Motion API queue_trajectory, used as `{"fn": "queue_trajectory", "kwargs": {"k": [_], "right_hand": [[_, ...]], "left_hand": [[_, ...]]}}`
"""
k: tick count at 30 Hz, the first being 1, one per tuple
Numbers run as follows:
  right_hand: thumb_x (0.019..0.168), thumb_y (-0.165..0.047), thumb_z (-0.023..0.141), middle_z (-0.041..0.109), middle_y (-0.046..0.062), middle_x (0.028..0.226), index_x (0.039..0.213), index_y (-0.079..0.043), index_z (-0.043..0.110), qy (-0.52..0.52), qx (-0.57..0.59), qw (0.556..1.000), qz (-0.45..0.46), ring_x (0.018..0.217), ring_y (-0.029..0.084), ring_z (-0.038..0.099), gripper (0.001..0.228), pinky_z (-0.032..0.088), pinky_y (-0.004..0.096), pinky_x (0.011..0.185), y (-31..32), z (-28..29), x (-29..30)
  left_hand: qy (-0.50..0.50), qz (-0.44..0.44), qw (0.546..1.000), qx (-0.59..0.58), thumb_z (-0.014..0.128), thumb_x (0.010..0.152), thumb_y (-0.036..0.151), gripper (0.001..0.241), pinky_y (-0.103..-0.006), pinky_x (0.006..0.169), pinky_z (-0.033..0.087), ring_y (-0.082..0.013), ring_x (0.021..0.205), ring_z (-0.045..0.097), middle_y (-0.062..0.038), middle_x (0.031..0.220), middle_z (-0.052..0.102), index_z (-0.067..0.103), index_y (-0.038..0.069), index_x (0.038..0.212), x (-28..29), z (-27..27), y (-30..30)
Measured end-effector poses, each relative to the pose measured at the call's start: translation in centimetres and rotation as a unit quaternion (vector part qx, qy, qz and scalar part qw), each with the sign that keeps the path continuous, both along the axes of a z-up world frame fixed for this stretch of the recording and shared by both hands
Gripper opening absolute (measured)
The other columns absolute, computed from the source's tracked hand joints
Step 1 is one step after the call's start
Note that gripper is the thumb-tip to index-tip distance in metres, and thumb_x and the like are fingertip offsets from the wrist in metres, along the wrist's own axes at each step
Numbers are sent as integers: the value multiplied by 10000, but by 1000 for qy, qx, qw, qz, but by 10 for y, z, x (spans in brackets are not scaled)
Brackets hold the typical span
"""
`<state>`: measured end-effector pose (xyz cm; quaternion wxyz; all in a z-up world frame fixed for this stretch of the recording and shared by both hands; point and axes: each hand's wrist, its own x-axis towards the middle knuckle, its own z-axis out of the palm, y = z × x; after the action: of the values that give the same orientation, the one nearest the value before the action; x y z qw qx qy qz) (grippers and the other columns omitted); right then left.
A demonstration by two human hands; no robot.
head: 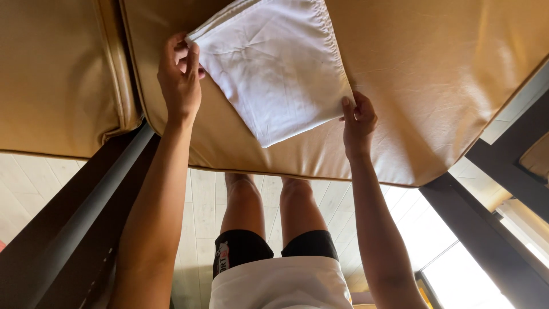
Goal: The person opens a wooden wardrobe, takes out a white towel, and walks to a cushioned chair. They unfold the towel on the chair seat, smooth it out, and fold it neatly into a compact square by hand.
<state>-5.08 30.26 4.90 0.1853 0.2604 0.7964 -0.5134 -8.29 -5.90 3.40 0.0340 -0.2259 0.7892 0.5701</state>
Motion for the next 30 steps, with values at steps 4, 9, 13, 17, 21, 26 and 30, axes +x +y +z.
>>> {"fn": "queue_trajectory", "kwargs": {"k": [4, 9, 13, 17, 21, 26, 30], "right_hand": [[998, -224, 701, 676, 48, 896, 1175, 24, 687, 28, 19, 999, 6, 740, 83, 549, 305, 520, 221, 672, 5, -7, 4], [992, -110, 731, 676, 52, 901, 1164, 14, 672, 94, 15, 995, -13, 719, 91, 543, 220, 501, 210, 662, 16, -21, 18], [995, -139, 749, 608, 3, 840, 1172, 14, 678, 121, 63, 991, 17, 664, 57, 414, 244, 401, 182, 617, 20, -36, 45], [1015, -234, 694, 657, 89, 1021, 1197, -29, 609, 129, 148, 977, 81, 863, 193, 637, 286, 576, 296, 707, 12, -32, 55], [986, -189, 760, 562, 58, 1179, 1379, -135, 527, 149, 208, 965, 66, 1033, 196, 559, 460, 521, 304, 812, -2, -15, 52], [976, -149, 740, 599, 53, 1130, 1261, -105, 630, 168, 220, 957, 88, 948, 182, 558, 309, 500, 301, 780, -19, 4, 29], [966, -113, 723, 632, 45, 1128, 1307, -95, 615, 140, 206, 966, 67, 884, 149, 607, 358, 536, 272, 715, -22, 4, 18]], "left_hand": [[2, -8, 1000, 8, 607, 1099, 265, 330, -269, 627, 614, -160, 732, 660, -127, 1001, 656, 532, -16, 1256, -6, -5, -3], [63, -27, 998, 4, 630, 1096, 86, 234, -250, 561, 601, -152, 709, 655, -120, 955, 659, 530, -8, 1286, -10, -21, 5], [89, -51, 992, -72, 637, 1089, 105, 251, -250, 549, 589, -178, 747, 701, -133, 987, 729, 527, 30, 1302, -21, -27, 15], [110, -86, 979, -150, 664, 1077, 33, 305, -280, 606, 545, -152, 718, 620, -81, 959, 690, 517, 84, 1339, -37, -20, 23], [155, -158, 921, -320, 770, 1026, 46, 480, -427, 960, 564, -275, 1143, 555, -61, 1379, 500, 511, 153, 1415, -48, 4, 32], [127, -297, 870, -373, 878, 969, 107, 569, -442, 939, 475, -310, 1109, 584, -106, 1360, 554, 523, 88, 1413, -59, 20, 41], [95, -334, 834, -428, 869, 1021, 213, 570, -478, 957, 488, -333, 1165, 567, -153, 1374, 538, 506, 100, 1445, -67, 5, 39]]}}
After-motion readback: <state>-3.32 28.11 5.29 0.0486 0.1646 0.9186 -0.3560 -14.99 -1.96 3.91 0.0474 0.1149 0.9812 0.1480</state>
